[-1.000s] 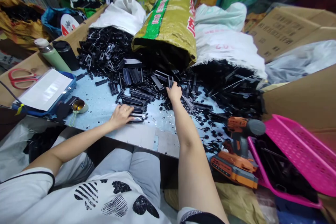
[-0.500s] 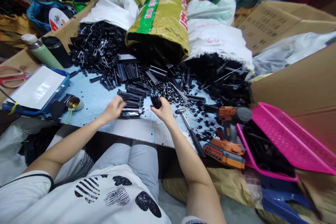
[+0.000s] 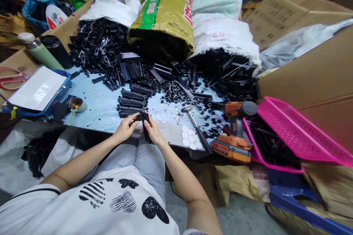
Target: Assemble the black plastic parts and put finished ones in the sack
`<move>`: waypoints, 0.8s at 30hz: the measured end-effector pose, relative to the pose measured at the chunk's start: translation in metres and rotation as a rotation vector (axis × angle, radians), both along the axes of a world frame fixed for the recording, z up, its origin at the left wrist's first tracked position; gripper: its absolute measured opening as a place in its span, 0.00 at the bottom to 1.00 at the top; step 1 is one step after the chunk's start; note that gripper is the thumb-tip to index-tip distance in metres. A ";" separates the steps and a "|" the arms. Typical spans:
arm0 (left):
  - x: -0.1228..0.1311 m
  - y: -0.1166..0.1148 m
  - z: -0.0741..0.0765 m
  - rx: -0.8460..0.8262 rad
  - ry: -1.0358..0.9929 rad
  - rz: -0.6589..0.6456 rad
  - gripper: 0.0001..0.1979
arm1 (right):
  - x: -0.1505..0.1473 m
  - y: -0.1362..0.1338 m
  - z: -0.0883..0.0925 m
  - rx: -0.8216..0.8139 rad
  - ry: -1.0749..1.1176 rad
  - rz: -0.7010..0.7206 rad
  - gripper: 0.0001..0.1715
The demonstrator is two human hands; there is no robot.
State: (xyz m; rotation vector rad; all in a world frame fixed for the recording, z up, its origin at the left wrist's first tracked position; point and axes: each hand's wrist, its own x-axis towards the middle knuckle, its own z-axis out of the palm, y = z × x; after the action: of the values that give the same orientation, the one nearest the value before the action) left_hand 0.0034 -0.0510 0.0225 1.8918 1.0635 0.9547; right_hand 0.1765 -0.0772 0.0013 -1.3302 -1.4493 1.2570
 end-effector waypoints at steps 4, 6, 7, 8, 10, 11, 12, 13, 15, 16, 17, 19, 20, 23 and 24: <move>-0.003 -0.004 0.006 0.092 0.092 -0.010 0.18 | 0.003 0.000 0.006 0.016 0.122 0.035 0.36; -0.007 -0.006 0.007 0.121 0.170 -0.036 0.19 | 0.012 0.000 0.010 0.099 0.012 0.106 0.34; -0.007 -0.007 0.008 0.134 0.192 -0.043 0.19 | 0.015 -0.001 0.012 0.136 -0.039 0.135 0.32; -0.005 -0.010 0.008 0.149 0.191 -0.036 0.19 | 0.016 -0.002 0.014 0.164 -0.072 0.143 0.32; 0.001 -0.016 0.008 0.192 0.135 0.036 0.19 | 0.012 -0.004 0.015 0.194 -0.066 0.091 0.32; 0.005 -0.019 0.008 0.216 0.095 0.092 0.19 | 0.008 -0.006 0.014 0.201 -0.038 0.045 0.32; 0.010 -0.021 0.008 0.237 0.059 0.147 0.19 | 0.001 -0.008 0.012 0.205 -0.007 -0.001 0.33; 0.013 -0.022 0.008 0.253 0.032 0.184 0.20 | -0.005 -0.010 0.010 0.207 0.018 -0.040 0.34; 0.018 -0.022 0.010 0.263 0.005 0.195 0.19 | -0.019 -0.016 0.007 0.199 0.034 -0.089 0.34; 0.020 -0.021 0.010 0.256 -0.004 0.185 0.19 | -0.025 -0.018 0.006 0.192 0.029 -0.108 0.34; 0.021 -0.020 0.011 0.243 -0.012 0.177 0.18 | -0.030 -0.020 0.005 0.186 0.020 -0.128 0.35; 0.022 -0.016 0.009 0.204 -0.031 0.195 0.19 | -0.034 -0.020 0.006 0.188 -0.019 -0.147 0.35; 0.022 -0.015 0.006 0.174 -0.041 0.220 0.19 | -0.033 -0.017 0.007 0.202 -0.059 -0.126 0.34; 0.021 -0.017 -0.009 0.004 -0.061 0.294 0.21 | -0.008 0.010 0.012 0.287 -0.303 0.000 0.31; 0.019 -0.019 -0.014 -0.066 -0.043 0.311 0.22 | 0.009 0.025 0.014 0.319 -0.404 -0.002 0.29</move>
State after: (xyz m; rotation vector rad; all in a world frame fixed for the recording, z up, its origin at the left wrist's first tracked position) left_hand 0.0220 -0.0702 0.0083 1.6746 1.3731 1.1123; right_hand 0.1860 -0.0519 0.0154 -1.4112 -1.8357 0.7351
